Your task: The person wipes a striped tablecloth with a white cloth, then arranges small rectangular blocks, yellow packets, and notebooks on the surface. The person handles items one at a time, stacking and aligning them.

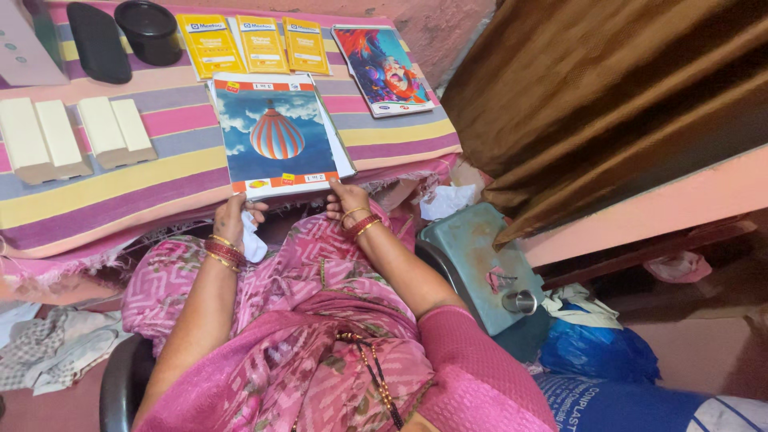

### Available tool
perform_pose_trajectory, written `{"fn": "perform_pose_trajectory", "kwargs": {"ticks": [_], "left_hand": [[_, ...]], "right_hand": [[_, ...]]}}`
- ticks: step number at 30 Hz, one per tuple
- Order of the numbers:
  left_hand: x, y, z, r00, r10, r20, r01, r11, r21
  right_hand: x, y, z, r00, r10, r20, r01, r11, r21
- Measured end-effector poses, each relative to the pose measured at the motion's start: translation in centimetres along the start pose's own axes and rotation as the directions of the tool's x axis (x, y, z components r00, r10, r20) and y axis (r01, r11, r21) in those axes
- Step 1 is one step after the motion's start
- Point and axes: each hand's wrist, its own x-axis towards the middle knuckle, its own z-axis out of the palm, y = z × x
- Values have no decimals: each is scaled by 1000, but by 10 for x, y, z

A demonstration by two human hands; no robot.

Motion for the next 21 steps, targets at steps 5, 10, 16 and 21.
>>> {"fn": "perform_pose_trajectory", "kwargs": {"ticks": [5, 10, 16, 21], "left_hand": [[-3, 3, 3, 999, -4, -46, 8, 996, 93], [-5, 4, 4, 999, 20, -40, -17, 997, 79], [-3, 2, 6, 998, 11, -59, -7, 998, 59], [-8, 3, 7, 999, -6, -43, 7, 999, 39]], "right_hand": [[6, 3, 8, 988, -152, -2, 152, 985, 88], [-2, -19, -13, 921, -360, -150, 382, 910, 161], [-42, -13, -20, 997, 58, 57, -78, 887, 454], [-56, -3, 17, 981, -67, 185, 2, 943, 332]]}}
